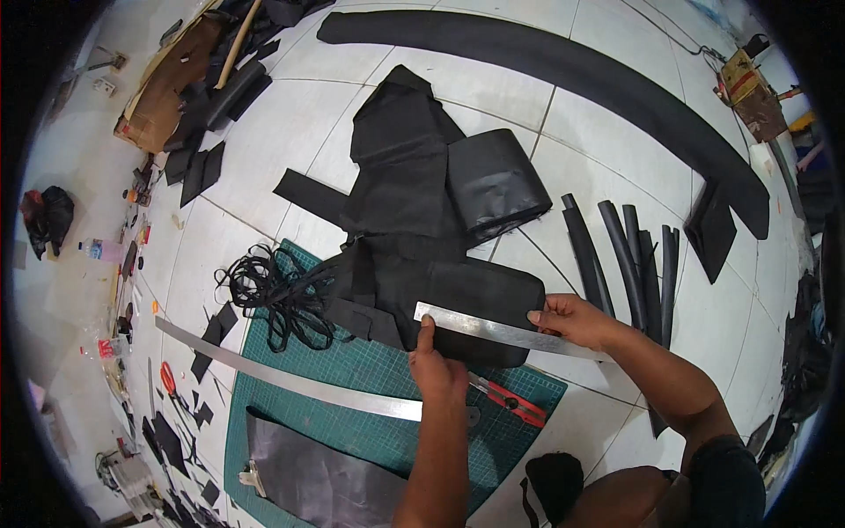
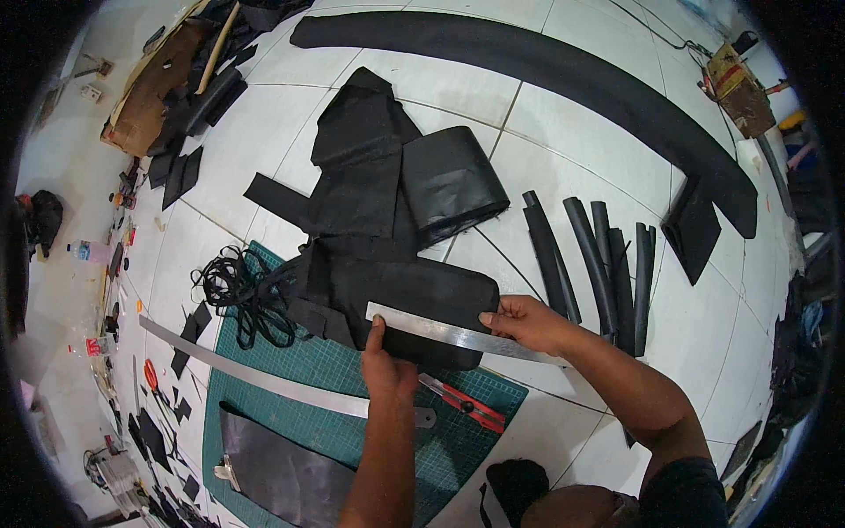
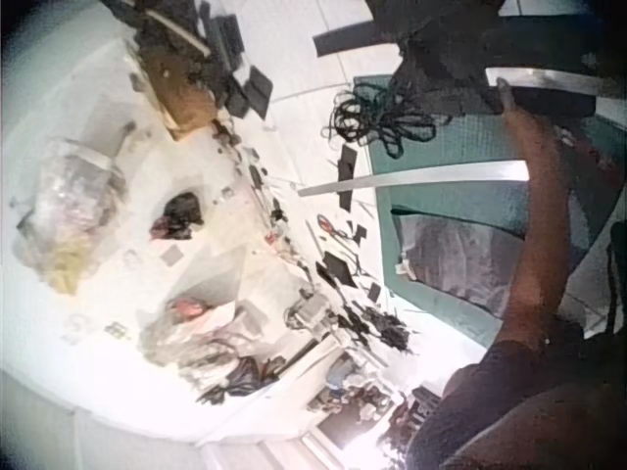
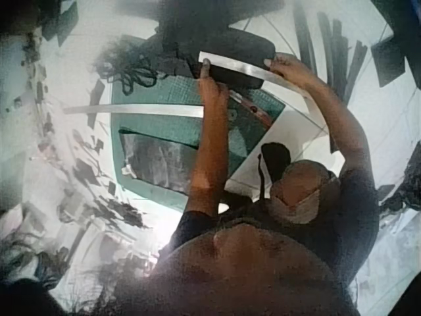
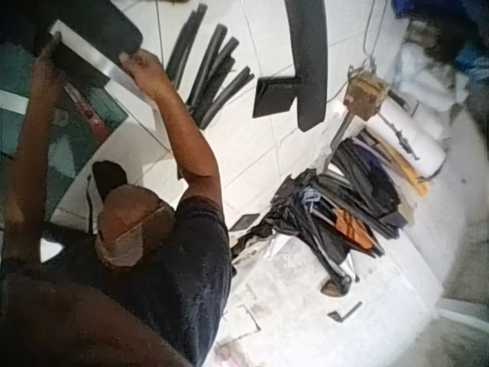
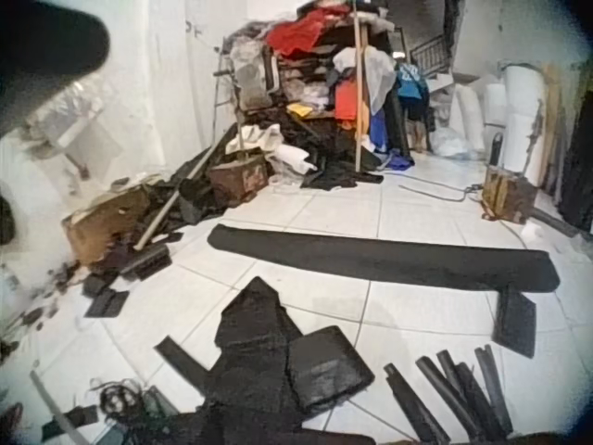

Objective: Measuring and cutting black textile materials for bag production using a ruler and utility knife on a cutting mat.

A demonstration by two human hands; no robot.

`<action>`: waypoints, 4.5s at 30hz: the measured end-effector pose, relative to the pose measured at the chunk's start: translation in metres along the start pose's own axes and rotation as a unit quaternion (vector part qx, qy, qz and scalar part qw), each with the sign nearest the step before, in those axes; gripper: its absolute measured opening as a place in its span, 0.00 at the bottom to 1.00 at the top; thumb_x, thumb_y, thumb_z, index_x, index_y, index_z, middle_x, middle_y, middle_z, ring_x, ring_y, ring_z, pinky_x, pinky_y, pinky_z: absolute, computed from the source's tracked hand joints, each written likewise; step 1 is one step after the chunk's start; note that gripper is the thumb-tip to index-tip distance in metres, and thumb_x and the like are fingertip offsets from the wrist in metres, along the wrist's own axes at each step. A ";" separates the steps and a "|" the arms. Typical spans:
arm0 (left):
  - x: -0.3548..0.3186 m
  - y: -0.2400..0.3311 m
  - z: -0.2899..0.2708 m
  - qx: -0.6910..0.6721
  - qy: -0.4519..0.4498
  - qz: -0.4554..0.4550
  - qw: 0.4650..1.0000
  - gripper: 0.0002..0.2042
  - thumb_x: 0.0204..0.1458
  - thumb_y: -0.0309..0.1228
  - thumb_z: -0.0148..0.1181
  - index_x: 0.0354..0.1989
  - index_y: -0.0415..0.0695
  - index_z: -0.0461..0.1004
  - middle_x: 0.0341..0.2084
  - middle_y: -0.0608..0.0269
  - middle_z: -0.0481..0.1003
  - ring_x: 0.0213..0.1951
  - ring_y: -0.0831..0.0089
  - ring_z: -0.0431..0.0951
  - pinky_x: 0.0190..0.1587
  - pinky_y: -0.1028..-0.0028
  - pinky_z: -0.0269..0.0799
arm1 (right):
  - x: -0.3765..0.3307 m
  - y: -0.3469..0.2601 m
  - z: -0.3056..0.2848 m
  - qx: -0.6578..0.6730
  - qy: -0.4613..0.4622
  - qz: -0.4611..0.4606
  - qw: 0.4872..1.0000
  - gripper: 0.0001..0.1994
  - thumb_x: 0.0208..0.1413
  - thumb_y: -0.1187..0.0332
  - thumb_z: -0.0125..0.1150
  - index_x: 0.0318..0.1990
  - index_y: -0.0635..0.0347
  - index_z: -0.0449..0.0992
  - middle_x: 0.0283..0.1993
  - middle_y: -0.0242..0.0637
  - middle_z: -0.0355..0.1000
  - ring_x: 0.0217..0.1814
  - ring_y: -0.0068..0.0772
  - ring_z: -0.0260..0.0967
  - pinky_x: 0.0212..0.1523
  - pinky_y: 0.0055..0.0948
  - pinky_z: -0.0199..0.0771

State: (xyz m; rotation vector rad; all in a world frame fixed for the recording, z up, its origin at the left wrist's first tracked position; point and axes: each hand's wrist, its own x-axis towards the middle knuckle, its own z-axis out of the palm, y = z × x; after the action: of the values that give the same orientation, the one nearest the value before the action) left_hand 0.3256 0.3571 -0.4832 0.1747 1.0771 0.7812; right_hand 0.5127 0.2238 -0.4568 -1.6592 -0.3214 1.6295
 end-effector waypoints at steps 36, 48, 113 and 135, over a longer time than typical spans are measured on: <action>-0.002 0.001 0.004 0.007 0.011 -0.016 1.000 0.17 0.56 0.32 0.58 0.47 0.30 0.70 0.47 0.50 0.73 0.49 0.59 0.75 0.56 0.59 0.69 | -0.007 -0.002 -0.002 -0.015 -0.016 -0.065 0.998 0.11 0.63 0.59 0.54 0.38 0.58 0.73 0.28 0.24 0.67 0.30 0.17 0.61 0.34 0.21 0.62; -0.002 0.003 0.000 0.039 -0.039 -0.019 0.998 0.29 0.58 0.37 0.55 0.61 0.31 0.56 0.61 0.45 0.61 0.64 0.53 0.59 0.67 0.55 0.49 | -0.008 -0.007 -0.001 -0.049 -0.014 -0.054 0.997 0.12 0.64 0.59 0.53 0.36 0.58 0.72 0.26 0.25 0.66 0.29 0.17 0.60 0.32 0.21 0.60; -0.035 0.033 -0.025 0.230 -0.094 0.044 0.968 0.10 0.51 0.20 0.61 0.35 0.46 0.67 0.28 0.69 0.72 0.29 0.78 0.74 0.31 0.76 0.69 | -0.052 -0.030 -0.030 -0.321 0.209 -0.243 0.891 0.14 0.63 0.59 0.53 0.41 0.63 0.75 0.29 0.40 0.72 0.30 0.29 0.68 0.33 0.30 0.68; -0.028 0.055 -0.079 0.103 -0.132 0.042 0.985 0.12 0.57 0.26 0.58 0.49 0.44 0.74 0.35 0.70 0.76 0.35 0.80 0.73 0.41 0.77 0.69 | 0.031 -0.074 0.011 -0.577 0.092 -0.376 0.719 0.17 0.51 0.52 0.65 0.32 0.59 0.79 0.28 0.38 0.75 0.31 0.37 0.69 0.41 0.35 0.58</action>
State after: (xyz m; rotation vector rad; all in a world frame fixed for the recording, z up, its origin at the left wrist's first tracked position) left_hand 0.2257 0.3606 -0.4745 0.4892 0.9013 0.6981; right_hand 0.5312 0.2977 -0.4284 -2.0161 -1.9204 0.5217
